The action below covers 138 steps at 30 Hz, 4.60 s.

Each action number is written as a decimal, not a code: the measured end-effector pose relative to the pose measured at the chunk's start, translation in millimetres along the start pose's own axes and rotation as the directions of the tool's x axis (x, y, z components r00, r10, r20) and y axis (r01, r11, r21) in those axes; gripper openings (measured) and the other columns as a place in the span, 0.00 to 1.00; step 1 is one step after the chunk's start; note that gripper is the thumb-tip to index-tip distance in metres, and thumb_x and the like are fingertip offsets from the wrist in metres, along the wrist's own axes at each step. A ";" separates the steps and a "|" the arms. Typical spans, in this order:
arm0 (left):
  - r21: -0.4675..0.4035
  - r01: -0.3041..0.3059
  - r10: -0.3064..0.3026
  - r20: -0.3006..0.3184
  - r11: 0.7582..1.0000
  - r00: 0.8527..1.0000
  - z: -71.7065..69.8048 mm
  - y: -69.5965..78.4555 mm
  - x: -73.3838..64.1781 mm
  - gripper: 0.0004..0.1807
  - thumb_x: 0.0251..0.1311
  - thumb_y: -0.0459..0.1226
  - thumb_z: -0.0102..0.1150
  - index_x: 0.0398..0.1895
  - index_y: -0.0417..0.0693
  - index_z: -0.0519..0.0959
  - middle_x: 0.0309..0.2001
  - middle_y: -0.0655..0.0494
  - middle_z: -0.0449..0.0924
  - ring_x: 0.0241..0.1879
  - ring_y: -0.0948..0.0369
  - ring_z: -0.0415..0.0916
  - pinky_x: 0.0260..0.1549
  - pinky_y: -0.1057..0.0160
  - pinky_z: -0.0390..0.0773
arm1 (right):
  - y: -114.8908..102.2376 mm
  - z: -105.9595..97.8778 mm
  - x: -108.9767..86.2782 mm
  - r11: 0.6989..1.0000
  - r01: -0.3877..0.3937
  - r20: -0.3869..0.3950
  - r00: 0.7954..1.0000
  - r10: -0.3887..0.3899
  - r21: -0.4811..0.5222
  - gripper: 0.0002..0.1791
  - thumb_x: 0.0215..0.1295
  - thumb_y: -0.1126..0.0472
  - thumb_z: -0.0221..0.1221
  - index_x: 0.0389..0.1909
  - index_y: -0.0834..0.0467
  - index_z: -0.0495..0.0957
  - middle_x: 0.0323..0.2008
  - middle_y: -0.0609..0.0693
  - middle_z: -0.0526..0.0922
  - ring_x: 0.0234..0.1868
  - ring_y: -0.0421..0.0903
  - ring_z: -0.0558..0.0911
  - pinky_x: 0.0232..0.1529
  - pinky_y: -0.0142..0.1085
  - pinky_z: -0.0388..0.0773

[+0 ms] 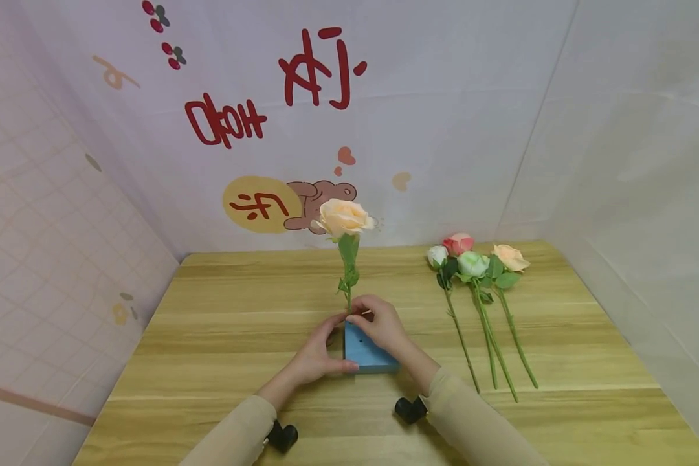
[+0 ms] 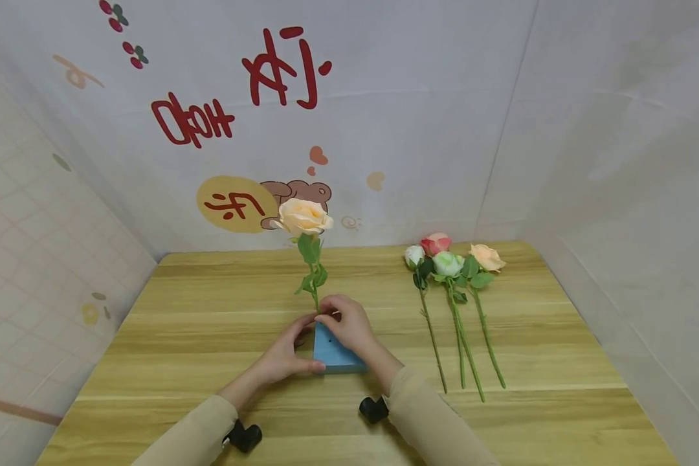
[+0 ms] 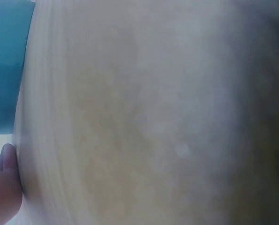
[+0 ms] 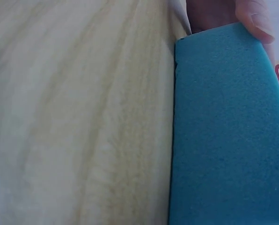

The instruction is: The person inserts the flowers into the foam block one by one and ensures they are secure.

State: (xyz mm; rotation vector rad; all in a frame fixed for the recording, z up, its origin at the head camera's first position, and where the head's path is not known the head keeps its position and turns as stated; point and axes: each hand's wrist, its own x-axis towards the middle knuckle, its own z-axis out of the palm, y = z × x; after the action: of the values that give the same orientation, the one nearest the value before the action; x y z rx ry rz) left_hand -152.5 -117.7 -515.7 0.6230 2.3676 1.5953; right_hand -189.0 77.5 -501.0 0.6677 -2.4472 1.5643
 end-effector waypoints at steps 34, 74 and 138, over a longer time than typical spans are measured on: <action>0.038 0.029 -0.029 0.001 0.999 1.000 0.3 1.1 1.4 0.55 0.43 0.43 0.82 0.75 0.46 0.59 0.72 0.47 0.61 0.69 0.50 0.61 0.65 0.50 0.66 | -24.5 -65.3 -39.1 0.985 -0.109 -0.089 0.989 0.122 0.137 0.16 0.63 0.74 0.63 0.51 0.70 0.78 0.40 0.64 0.84 0.42 0.56 0.81 0.43 0.39 0.81; 0.029 0.022 -0.022 0.025 0.999 0.999 0.1 -0.8 1.9 0.55 0.45 0.42 0.81 0.76 0.47 0.58 0.72 0.45 0.60 0.69 0.47 0.62 0.64 0.47 0.66 | 66.0 -238.7 -123.1 0.953 -0.278 -0.207 0.946 0.249 -0.121 0.27 0.68 0.67 0.62 0.63 0.73 0.67 0.50 0.64 0.79 0.45 0.29 0.77 0.44 0.18 0.72; 0.027 0.036 -0.036 0.023 0.999 0.999 0.6 2.0 0.0 0.55 0.45 0.43 0.81 0.76 0.48 0.58 0.72 0.45 0.59 0.69 0.47 0.62 0.65 0.49 0.66 | 90.9 -253.8 -143.9 0.831 -0.381 -0.099 0.922 0.374 -0.406 0.28 0.66 0.61 0.65 0.62 0.72 0.72 0.41 0.56 0.78 0.36 0.36 0.74 0.33 0.29 0.74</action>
State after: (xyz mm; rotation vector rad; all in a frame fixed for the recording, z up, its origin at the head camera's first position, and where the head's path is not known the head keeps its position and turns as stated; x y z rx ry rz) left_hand -151.8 -116.6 -514.1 0.5976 2.3725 1.5358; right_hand -128.0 376.6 -516.7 0.0954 -2.8967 1.0602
